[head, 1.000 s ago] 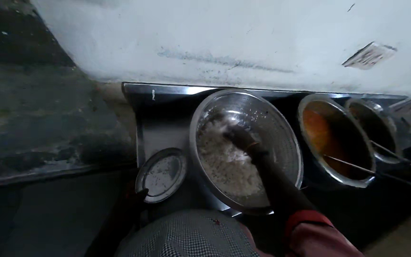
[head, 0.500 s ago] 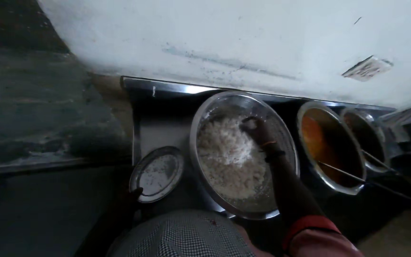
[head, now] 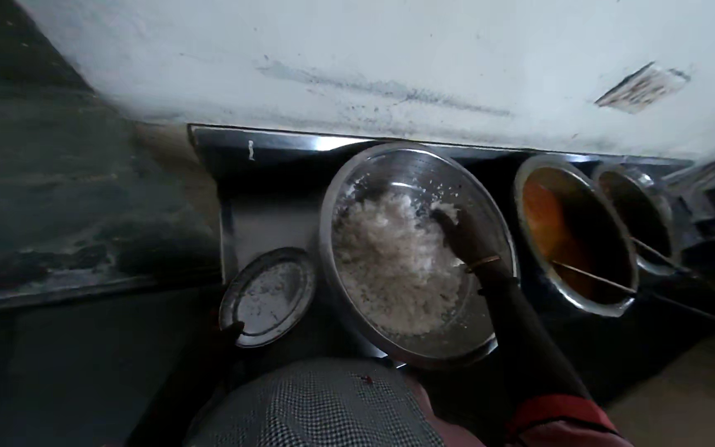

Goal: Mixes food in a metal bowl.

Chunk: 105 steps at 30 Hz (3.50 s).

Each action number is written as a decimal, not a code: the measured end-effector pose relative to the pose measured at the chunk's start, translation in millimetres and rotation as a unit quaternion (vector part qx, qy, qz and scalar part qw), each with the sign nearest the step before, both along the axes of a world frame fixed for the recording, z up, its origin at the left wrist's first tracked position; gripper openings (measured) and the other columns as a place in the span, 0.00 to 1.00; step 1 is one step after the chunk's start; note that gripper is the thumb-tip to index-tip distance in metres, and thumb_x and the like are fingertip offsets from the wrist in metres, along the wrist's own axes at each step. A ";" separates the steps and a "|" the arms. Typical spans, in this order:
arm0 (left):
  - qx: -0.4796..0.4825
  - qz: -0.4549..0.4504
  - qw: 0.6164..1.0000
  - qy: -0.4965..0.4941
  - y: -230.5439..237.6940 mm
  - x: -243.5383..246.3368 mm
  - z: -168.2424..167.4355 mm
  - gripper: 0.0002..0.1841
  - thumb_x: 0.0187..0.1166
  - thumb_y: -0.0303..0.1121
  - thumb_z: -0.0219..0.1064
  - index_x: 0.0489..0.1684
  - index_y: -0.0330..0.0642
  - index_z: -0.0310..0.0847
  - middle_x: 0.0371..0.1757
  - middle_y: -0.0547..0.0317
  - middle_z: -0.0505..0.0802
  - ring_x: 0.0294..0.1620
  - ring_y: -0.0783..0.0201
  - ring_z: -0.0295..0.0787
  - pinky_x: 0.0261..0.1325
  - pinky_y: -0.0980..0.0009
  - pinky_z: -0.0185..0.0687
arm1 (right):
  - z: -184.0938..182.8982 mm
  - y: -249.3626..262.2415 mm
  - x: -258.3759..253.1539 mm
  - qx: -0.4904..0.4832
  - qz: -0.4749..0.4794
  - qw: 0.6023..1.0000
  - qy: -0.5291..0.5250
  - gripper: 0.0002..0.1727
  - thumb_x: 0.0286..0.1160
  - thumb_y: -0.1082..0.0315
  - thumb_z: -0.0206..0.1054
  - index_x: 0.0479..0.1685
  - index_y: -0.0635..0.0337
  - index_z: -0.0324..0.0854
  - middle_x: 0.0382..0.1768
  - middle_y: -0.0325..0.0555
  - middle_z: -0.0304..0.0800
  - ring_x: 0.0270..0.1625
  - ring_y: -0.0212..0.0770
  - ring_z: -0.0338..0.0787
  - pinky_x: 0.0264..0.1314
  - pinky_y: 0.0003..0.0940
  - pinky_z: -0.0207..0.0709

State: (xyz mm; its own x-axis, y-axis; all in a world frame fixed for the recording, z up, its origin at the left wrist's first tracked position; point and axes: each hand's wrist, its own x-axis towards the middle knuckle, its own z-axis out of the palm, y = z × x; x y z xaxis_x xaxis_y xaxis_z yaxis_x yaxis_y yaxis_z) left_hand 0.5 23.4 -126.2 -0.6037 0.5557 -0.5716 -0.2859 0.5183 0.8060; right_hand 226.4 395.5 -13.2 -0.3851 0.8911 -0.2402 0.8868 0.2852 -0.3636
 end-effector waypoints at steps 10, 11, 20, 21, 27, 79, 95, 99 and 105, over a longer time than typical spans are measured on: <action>0.052 -0.002 0.999 -0.009 -3.7 -0.8 -3.6 0.33 0.85 0.27 0.58 0.91 0.58 0.54 0.72 0.50 0.83 0.56 0.59 0.90 0.46 0.62 0.91 | -58.9 12.3 -20.0 -0.110 0.128 0.984 -0.058 0.57 0.50 0.48 0.90 0.90 0.41 0.65 0.88 0.56 0.65 0.83 0.62 0.73 0.78 0.66 0.71; 0.045 -0.001 0.999 0.002 -2.5 -1.3 -2.4 0.32 0.86 0.27 0.58 0.90 0.55 0.55 0.71 0.47 0.83 0.56 0.58 0.89 0.47 0.61 0.90 | -67.1 3.8 -30.2 -0.106 0.154 0.979 -0.083 0.56 0.49 0.54 0.91 0.89 0.42 0.66 0.88 0.61 0.61 0.83 0.66 0.71 0.77 0.68 0.71; 0.028 0.002 1.000 0.004 -11.5 1.6 -5.5 0.29 0.88 0.31 0.58 0.89 0.52 0.57 0.70 0.46 0.83 0.56 0.60 0.88 0.52 0.62 0.88 | -5.7 -8.8 -41.4 -0.041 0.060 0.997 0.027 0.29 0.84 0.51 0.67 0.77 0.60 0.76 0.62 0.63 0.88 0.64 0.59 0.89 0.68 0.63 0.79; 0.017 0.005 1.000 0.000 -9.1 2.3 -2.8 0.28 0.88 0.31 0.57 0.88 0.49 0.57 0.68 0.45 0.83 0.55 0.61 0.88 0.52 0.63 0.88 | -1.4 -11.0 -40.5 -0.017 0.044 0.998 0.036 0.30 0.86 0.49 0.63 0.78 0.61 0.74 0.64 0.63 0.87 0.66 0.58 0.88 0.70 0.62 0.78; -0.005 0.015 1.000 0.004 -1.0 1.5 -4.7 0.26 0.87 0.28 0.58 0.85 0.47 0.61 0.64 0.45 0.85 0.51 0.60 0.88 0.49 0.61 0.88 | 10.7 -6.2 -13.3 -0.004 0.051 0.997 0.057 0.47 0.65 0.56 0.82 0.87 0.53 0.62 0.70 0.62 0.83 0.69 0.58 0.86 0.71 0.61 0.79; 0.002 0.000 1.000 0.017 -7.0 -1.0 -7.0 0.25 0.87 0.30 0.60 0.83 0.47 0.64 0.59 0.44 0.87 0.47 0.58 0.89 0.45 0.60 0.89 | -8.1 -47.8 -28.5 0.109 0.072 0.991 -0.012 0.32 0.67 0.46 0.77 0.72 0.46 0.79 0.54 0.54 0.93 0.53 0.58 0.93 0.53 0.66 0.84; -0.015 -0.073 0.995 0.072 -12.3 -5.9 -5.0 0.26 0.88 0.29 0.60 0.86 0.44 0.63 0.68 0.40 0.85 0.60 0.53 0.87 0.61 0.53 0.84 | 9.7 -30.8 -35.6 0.058 0.138 0.986 -0.069 0.21 0.83 0.56 0.68 0.72 0.49 0.82 0.63 0.59 0.89 0.65 0.62 0.88 0.67 0.68 0.78; -0.016 -0.045 0.999 0.006 -4.1 -3.5 3.5 0.28 0.89 0.26 0.57 0.88 0.39 0.55 0.72 0.34 0.80 0.63 0.47 0.85 0.63 0.52 0.83 | 25.0 -30.5 -14.8 0.078 0.081 0.986 -0.122 0.28 0.87 0.46 0.60 0.71 0.59 0.81 0.62 0.63 0.89 0.66 0.65 0.87 0.66 0.71 0.76; 0.021 -0.051 0.998 0.009 -9.1 -6.5 4.5 0.25 0.87 0.27 0.58 0.84 0.46 0.63 0.59 0.50 0.87 0.46 0.67 0.89 0.44 0.68 0.90 | 15.6 -14.8 8.0 0.083 0.049 0.995 -0.017 0.26 0.83 0.61 0.65 0.79 0.55 0.73 0.66 0.61 0.86 0.67 0.63 0.87 0.71 0.67 0.76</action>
State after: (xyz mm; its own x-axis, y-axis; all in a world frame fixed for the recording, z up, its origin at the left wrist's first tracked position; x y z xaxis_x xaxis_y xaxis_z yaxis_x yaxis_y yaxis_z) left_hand -6.0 14.3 -121.7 -0.5531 0.6378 -0.5359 -0.2177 0.5103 0.8320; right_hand 234.4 380.7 2.4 -0.4655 0.8785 -0.1071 0.8632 0.4239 -0.2743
